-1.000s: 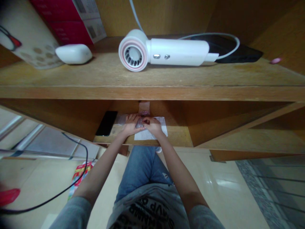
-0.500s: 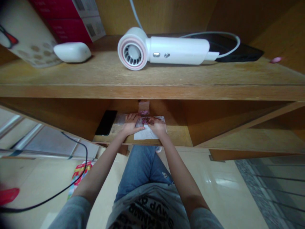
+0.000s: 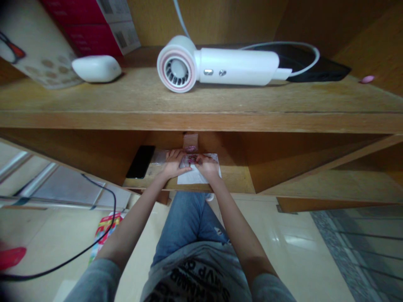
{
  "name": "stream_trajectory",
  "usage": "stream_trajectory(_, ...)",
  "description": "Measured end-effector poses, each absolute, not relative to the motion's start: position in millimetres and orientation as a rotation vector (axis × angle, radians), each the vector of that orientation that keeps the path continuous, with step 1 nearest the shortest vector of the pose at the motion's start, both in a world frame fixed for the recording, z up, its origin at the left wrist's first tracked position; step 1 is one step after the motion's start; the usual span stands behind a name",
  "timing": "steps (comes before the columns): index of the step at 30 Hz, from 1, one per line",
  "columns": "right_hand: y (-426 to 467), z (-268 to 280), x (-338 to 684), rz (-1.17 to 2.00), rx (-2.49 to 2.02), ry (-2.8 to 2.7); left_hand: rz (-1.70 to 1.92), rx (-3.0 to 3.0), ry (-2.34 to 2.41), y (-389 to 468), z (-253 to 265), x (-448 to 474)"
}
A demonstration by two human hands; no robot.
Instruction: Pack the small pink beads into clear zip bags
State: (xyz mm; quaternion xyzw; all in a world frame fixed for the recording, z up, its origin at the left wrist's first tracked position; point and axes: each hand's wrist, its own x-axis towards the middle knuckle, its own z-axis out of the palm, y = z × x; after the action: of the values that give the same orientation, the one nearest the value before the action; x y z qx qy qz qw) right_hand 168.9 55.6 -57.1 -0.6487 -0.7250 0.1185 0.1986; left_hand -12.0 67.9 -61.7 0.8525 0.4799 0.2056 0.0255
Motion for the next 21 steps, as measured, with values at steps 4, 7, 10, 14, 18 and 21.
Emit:
stream_trajectory(4,54.2,-58.5,169.5,0.345,-1.801,-2.032,0.646,2.646,1.483,68.1,-62.2,-12.4)
stream_trajectory(7,52.6,-58.9,170.7,0.352,-1.765,-2.047,0.661,2.647,1.475,67.9,-62.3,-12.6)
stream_trajectory(10,51.6,-57.9,171.0,0.371,-1.729,-2.068,0.674,2.646,1.469,67.6,-62.1,-12.6)
stream_trajectory(14,50.1,-54.7,169.5,0.375,-1.703,-2.09,0.677,2.641,1.461,67.5,-61.8,-12.5)
stream_trajectory(18,48.8,-53.0,167.7,0.377,-1.693,-2.102,0.67,2.636,1.472,67.9,-62.5,-12.4)
stream_trajectory(21,49.5,-54.2,167.2,0.415,-1.673,-2.073,0.669,2.64,1.466,68.0,-62.8,-12.4)
